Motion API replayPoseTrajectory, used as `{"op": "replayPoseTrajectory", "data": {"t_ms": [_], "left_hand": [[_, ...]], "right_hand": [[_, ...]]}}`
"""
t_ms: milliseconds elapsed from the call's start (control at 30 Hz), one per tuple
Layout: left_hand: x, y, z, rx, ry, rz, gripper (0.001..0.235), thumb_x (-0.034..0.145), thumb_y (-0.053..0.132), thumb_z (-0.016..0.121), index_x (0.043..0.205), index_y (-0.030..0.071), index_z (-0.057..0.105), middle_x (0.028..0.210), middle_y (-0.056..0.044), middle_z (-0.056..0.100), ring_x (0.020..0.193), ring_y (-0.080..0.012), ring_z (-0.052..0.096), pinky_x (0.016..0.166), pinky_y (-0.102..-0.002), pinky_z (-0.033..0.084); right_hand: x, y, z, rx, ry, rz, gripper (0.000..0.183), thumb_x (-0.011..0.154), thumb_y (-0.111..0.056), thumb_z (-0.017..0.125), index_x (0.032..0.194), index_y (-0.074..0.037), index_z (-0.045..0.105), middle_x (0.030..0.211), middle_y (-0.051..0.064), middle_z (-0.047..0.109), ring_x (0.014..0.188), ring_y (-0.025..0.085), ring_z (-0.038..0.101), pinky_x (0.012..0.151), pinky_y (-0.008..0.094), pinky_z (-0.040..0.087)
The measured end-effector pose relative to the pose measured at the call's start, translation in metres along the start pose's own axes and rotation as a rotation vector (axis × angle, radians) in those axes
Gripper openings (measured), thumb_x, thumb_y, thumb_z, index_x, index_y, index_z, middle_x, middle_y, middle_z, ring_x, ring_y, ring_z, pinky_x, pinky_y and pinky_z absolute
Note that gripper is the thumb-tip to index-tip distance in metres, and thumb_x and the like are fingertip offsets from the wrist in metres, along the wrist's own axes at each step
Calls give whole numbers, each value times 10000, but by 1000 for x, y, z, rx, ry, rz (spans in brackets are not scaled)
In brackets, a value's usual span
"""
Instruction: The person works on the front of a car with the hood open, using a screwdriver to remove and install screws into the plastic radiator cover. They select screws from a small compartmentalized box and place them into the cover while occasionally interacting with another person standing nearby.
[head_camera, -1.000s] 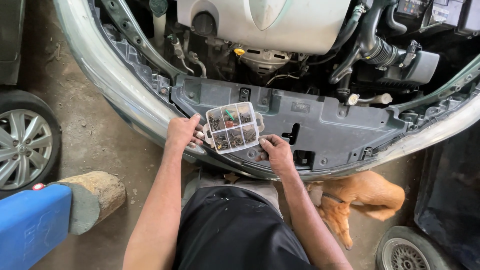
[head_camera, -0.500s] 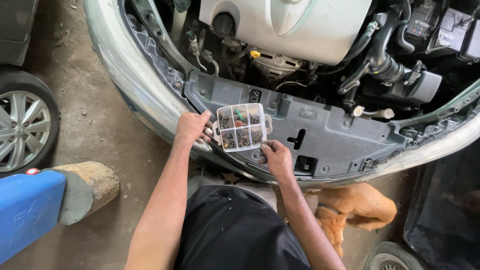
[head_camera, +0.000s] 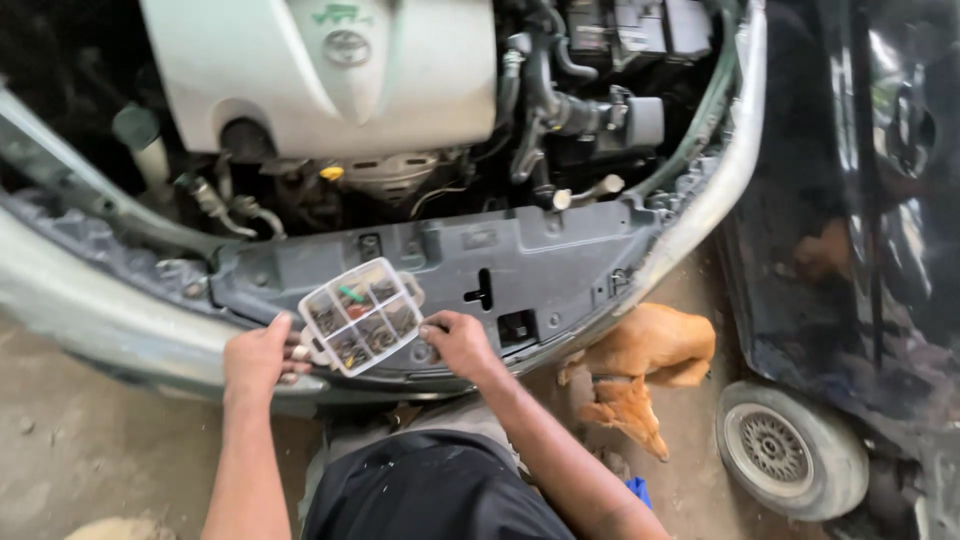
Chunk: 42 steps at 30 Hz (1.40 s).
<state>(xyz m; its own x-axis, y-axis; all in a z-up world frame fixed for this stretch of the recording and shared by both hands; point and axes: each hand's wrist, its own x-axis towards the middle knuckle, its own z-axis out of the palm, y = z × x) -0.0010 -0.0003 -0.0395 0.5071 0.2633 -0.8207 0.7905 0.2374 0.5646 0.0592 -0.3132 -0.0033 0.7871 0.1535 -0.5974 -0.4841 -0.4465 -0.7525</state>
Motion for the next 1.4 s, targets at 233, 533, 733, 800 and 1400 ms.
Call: {"op": "replayPoseTrajectory", "data": {"t_ms": [233, 533, 733, 800, 1400], "left_hand": [[-11, 12, 7, -2, 95, -31, 452, 1025, 352, 605, 989, -87, 708, 797, -157, 731, 575, -243, 697, 429, -306, 483], [7, -2, 9, -13, 168, -64, 481, 1046, 370, 611, 1019, -105, 680, 824, -206, 725, 585, -266, 693, 437, -311, 484], [31, -30, -1, -20, 204, -62, 547, 1095, 399, 602, 1072, -143, 664, 872, -215, 716, 610, -275, 673, 474, -336, 482], [42, -36, -9, -33, 182, -107, 539, 1091, 411, 594, 1097, -124, 663, 892, -199, 720, 628, -268, 672, 492, -342, 490], [99, -79, -47, -40, 40, -305, 646, 1123, 511, 322, 1495, 26, 531, 1146, -287, 664, 996, -345, 662, 930, -483, 525]], "right_hand": [[1, 11, -52, 9, 109, 14, 236, 910, -159, 704, 1069, 8, 750, 765, 67, 716, 577, 121, 664, 551, 311, 586], [28, 62, -223, -116, 354, 88, 195, 904, -118, 682, 1045, 4, 738, 722, 90, 718, 577, 134, 673, 554, 310, 556], [49, 82, -325, -508, 431, 172, 197, 874, -169, 710, 1042, -69, 740, 821, 171, 759, 706, 267, 736, 702, 381, 582], [66, 109, -352, -578, 448, 85, 198, 853, -166, 722, 1027, -74, 748, 887, 176, 759, 801, 311, 726, 750, 406, 573], [210, 61, -462, -985, 224, -117, 138, 856, -181, 672, 959, -124, 744, 896, 172, 733, 935, 382, 690, 826, 509, 532]]}}
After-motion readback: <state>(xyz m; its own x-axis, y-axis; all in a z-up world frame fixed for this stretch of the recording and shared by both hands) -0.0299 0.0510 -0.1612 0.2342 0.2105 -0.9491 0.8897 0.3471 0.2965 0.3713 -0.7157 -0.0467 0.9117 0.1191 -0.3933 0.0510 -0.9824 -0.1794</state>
